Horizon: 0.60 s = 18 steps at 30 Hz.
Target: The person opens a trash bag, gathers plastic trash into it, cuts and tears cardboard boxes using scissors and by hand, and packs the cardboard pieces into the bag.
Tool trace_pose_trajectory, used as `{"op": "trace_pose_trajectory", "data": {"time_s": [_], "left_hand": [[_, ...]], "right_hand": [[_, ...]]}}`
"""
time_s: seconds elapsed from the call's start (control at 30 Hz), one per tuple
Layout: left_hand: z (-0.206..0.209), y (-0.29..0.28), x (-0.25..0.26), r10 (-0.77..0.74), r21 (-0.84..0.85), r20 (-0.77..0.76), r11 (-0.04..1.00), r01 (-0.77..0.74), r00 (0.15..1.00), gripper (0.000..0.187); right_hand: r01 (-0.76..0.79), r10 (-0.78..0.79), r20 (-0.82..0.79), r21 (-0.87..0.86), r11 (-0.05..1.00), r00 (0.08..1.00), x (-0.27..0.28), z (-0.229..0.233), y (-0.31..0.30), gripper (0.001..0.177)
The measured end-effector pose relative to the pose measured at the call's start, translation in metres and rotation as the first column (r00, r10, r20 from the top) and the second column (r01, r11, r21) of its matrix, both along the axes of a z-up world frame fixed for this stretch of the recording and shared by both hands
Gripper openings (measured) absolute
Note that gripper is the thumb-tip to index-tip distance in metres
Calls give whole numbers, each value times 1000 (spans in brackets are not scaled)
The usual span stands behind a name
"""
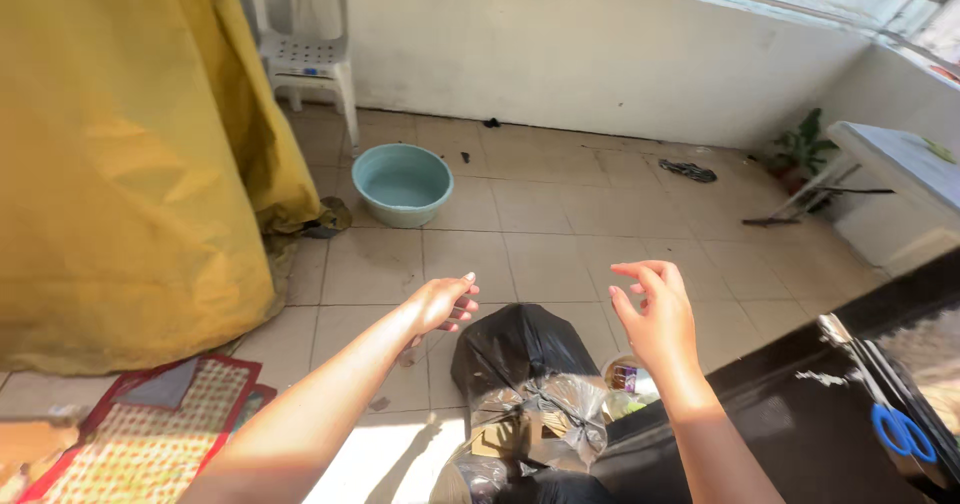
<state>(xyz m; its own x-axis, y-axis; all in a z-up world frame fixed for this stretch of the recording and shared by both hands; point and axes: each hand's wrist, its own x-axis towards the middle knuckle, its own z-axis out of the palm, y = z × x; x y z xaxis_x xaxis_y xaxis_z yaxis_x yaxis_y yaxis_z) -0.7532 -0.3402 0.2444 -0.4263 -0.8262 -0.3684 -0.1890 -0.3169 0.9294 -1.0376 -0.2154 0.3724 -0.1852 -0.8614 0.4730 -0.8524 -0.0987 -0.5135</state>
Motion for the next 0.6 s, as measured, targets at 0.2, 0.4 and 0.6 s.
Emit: {"op": "trace_pose_trajectory", "data": {"time_s": [0.2,0.4,0.6], "left_hand": [[-46,51,146,483,113,-27,871,-477,875,44],[-112,140,309,836,240,-46,540,-806,547,36],[-204,253,439,970,311,162,124,-942,182,43]], "right_hand": [[-483,472,101,195,854,876,153,-36,-55,25],[-767,756,183,311,562,628,315,-39,-71,26],[-868,893,167,365,337,418,469,-56,-45,27]]}}
